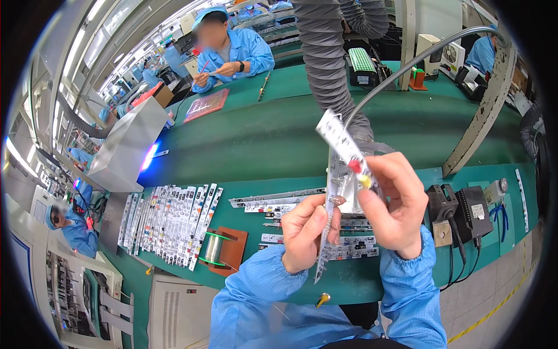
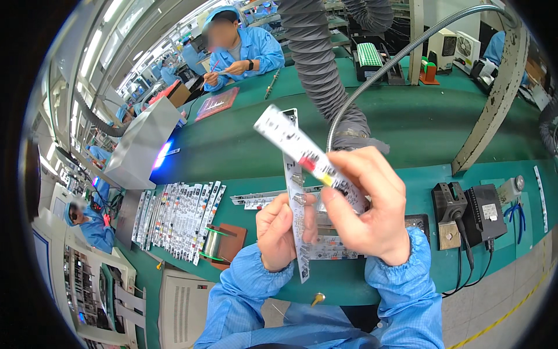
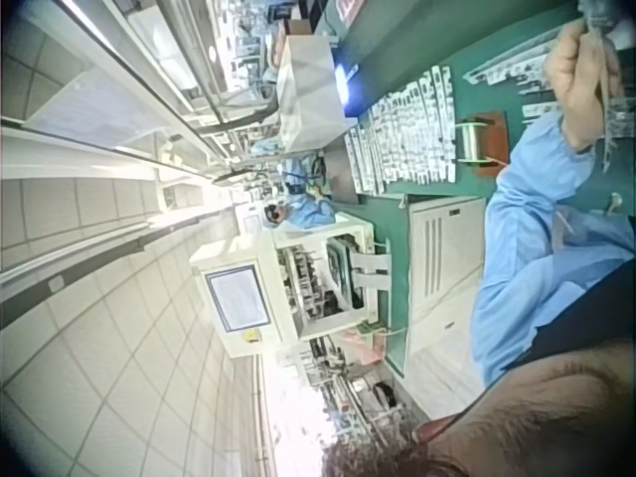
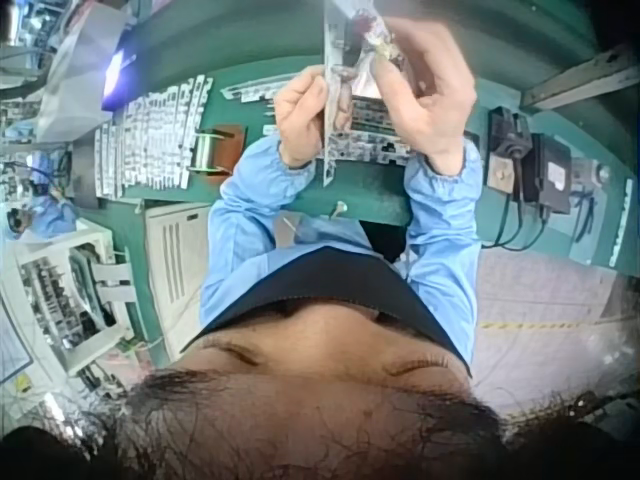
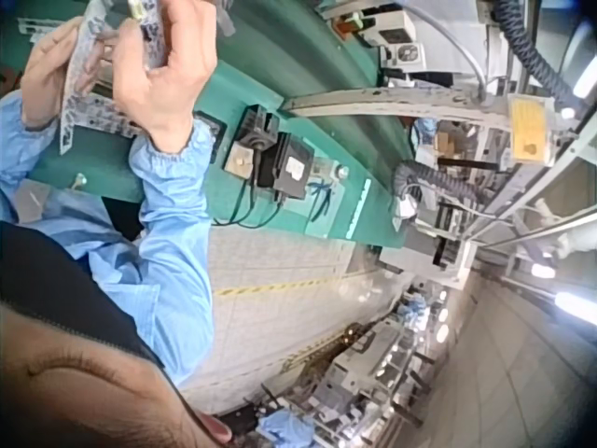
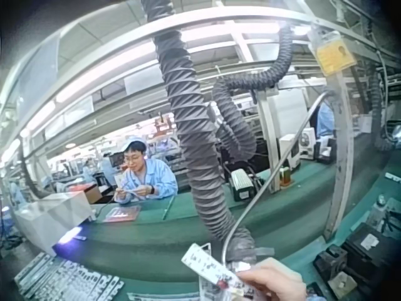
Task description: The person solders components onto circuit boards using a soldering iron and solder wire, places completed boards onto the conveyor belt, retrieves additional circuit boards from the belt, and arranges them on the table.
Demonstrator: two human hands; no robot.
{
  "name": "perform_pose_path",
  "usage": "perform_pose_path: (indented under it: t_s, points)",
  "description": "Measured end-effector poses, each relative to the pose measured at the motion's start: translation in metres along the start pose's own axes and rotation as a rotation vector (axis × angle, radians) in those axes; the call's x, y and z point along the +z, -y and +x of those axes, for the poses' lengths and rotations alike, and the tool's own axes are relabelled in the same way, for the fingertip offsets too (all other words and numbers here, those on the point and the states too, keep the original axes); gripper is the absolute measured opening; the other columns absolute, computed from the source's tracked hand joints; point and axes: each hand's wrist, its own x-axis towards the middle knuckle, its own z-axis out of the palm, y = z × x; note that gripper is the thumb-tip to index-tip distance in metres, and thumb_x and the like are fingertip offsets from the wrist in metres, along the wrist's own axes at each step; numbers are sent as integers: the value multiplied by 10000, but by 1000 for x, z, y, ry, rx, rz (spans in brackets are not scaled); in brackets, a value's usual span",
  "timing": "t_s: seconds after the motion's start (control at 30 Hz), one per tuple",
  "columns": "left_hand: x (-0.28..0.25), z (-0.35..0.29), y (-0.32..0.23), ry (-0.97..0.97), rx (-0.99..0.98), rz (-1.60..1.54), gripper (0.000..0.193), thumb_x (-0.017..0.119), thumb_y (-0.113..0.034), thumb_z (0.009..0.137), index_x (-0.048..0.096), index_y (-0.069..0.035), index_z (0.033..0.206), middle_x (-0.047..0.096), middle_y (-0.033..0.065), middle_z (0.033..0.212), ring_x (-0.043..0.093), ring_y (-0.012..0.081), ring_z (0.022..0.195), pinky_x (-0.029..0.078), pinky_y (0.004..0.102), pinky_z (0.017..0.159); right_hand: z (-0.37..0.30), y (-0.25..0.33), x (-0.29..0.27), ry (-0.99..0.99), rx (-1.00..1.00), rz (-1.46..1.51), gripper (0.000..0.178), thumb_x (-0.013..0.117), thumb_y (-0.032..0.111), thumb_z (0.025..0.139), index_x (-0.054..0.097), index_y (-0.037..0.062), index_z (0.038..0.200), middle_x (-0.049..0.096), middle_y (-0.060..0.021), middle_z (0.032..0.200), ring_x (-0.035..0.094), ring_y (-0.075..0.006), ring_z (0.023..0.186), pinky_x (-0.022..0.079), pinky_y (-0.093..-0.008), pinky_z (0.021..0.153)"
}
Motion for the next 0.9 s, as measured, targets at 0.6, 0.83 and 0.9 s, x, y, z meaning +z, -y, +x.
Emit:
perform_pose_path:
  t_s: [0.6,0.83,0.9]
  points:
    - [-7,7,-2,11,17,-110,360,374,-192,977,502,88,1163,545,95,730,489,105,553,437,237,497,-2,4,-6,-107,174,201,360,587,-45,737,545,-102,1089,528,-117,963,561,-144,807,468,-243,662]
    - [-5,7,-13,75,-26,-39,410,359,-212,986,463,108,1220,554,88,764,499,104,601,454,236,556,-4,12,-9,-352,145,437,492,583,73,854,417,-73,1293,538,-160,1139,574,-128,695,522,-251,542]
    - [-8,-3,-25,102,-21,60,388,394,-170,978,452,101,1249,574,80,819,500,89,663,444,228,593,-7,18,-14,-404,126,401,487,560,117,876,409,-69,1299,538,-188,1148,554,-129,622,516,-260,514]
